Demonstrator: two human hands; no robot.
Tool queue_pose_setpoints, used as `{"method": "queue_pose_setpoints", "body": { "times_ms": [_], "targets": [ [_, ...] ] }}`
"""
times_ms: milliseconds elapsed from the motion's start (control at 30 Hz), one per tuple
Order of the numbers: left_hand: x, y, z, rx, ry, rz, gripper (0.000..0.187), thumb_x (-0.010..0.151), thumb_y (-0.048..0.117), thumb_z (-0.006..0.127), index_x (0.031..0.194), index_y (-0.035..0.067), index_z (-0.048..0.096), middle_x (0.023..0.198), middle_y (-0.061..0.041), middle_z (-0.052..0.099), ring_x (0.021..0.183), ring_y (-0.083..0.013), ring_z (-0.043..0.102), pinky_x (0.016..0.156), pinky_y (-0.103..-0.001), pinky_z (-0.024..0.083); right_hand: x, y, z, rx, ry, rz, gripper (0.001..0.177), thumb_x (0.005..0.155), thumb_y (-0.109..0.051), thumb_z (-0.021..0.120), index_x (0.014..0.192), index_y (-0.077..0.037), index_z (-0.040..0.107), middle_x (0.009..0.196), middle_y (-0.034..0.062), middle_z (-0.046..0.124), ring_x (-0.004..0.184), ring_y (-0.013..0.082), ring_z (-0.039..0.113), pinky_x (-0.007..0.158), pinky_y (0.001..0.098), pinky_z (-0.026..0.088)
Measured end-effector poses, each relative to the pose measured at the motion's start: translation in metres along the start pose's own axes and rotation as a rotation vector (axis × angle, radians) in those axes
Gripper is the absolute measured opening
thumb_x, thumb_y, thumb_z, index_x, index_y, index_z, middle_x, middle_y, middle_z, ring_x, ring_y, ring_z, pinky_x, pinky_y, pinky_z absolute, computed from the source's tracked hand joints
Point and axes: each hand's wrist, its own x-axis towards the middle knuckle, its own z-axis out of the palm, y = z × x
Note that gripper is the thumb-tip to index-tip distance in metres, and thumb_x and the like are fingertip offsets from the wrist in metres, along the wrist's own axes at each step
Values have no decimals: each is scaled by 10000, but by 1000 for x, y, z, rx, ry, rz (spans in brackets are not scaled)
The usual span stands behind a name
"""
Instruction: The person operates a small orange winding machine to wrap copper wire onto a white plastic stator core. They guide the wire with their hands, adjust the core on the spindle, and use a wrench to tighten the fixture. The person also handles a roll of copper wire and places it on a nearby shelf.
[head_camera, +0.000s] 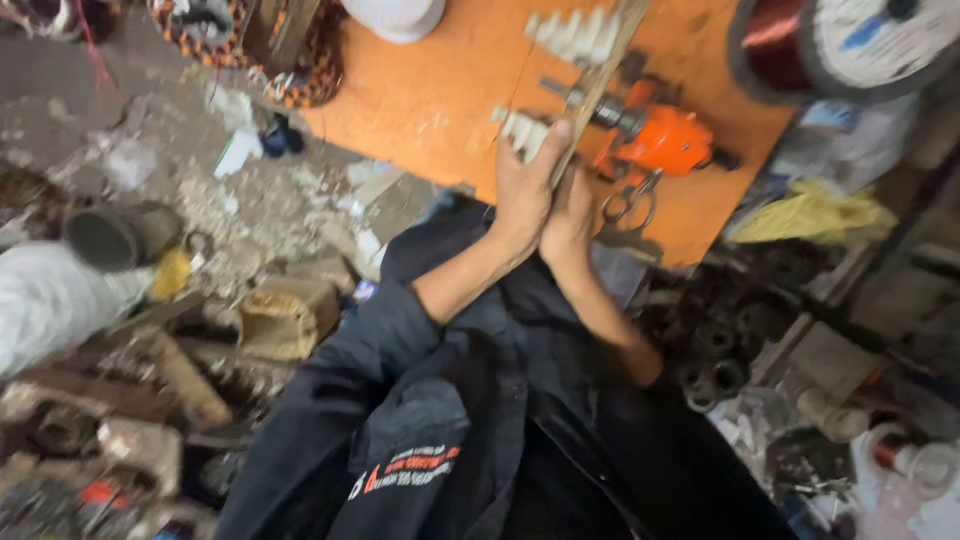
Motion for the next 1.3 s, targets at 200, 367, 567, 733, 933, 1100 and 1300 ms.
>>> {"method": "queue_pose_setpoints", "body": {
  "times_ms": [200, 367, 567, 733, 933, 1100, 1300],
  "targets": [
    [11, -19, -16, -14, -59, -25, 413, 956, 222, 740, 1231, 30, 499, 1113, -62, 634, 1003, -120, 590, 882, -274, 504, 2, 31, 5, 193, 51, -230, 494, 1178, -428, 351, 1328, 3, 538, 1164, 99, 645, 1057, 204, 634, 915, 341, 520],
    [25, -30, -45, 241, -89, -49, 729, 951, 284, 759, 1488, 10, 351, 1393, -138, 524, 1288, -177, 509, 1070, -325, 443, -6, 72, 13, 555, 62, 40, 356, 1149, -419, 417, 1008, -95, 458, 730, -62, 363, 602, 46, 361, 533, 222, 320],
    [21, -23, -73, -300, -117, -386, 794, 961, 513, 624, 1525, 23, 356, 1445, -137, 543, 1273, -239, 542, 1065, -372, 444, -13, 77, 1, 470, 34, 76, 360, 1105, -441, 440, 1206, -101, 501, 745, -82, 382, 598, 26, 362, 523, 210, 322],
    [20, -9, -47, -169, -261, -214, 772, 1016, 500, 643, 1525, -24, 397, 1307, -121, 605, 1170, -201, 594, 1019, -351, 473, 3, 53, -8, 275, -52, -28, 436, 1146, -459, 399, 1160, -50, 551, 777, -60, 454, 662, 26, 419, 584, 214, 359],
    [15, 26, -14, 39, -87, -201, 711, 918, 395, 722, 1434, 12, 416, 1155, -79, 627, 1050, -157, 631, 897, -298, 511, 21, 32, -14, 116, -110, -197, 361, 1167, -340, 370, 1154, -27, 550, 914, 29, 629, 806, 128, 607, 716, 298, 484],
    [6, 38, 10, 63, -25, -148, 458, 938, 329, 740, 1203, -17, 596, 988, -19, 626, 869, -105, 592, 744, -274, 508, 29, 14, -13, 23, -74, -268, 287, 1135, -206, 392, 1231, 5, 562, 1048, 140, 701, 936, 252, 705, 816, 385, 538],
    [12, 19, 10, 66, 60, -92, 256, 917, 213, 739, 1048, 61, 579, 864, -7, 596, 764, -83, 559, 667, -256, 477, 22, 7, -9, 57, -62, -91, 386, 1145, -288, 356, 1260, 1, 585, 1070, 145, 699, 961, 255, 682, 841, 378, 537]
  ]
}}
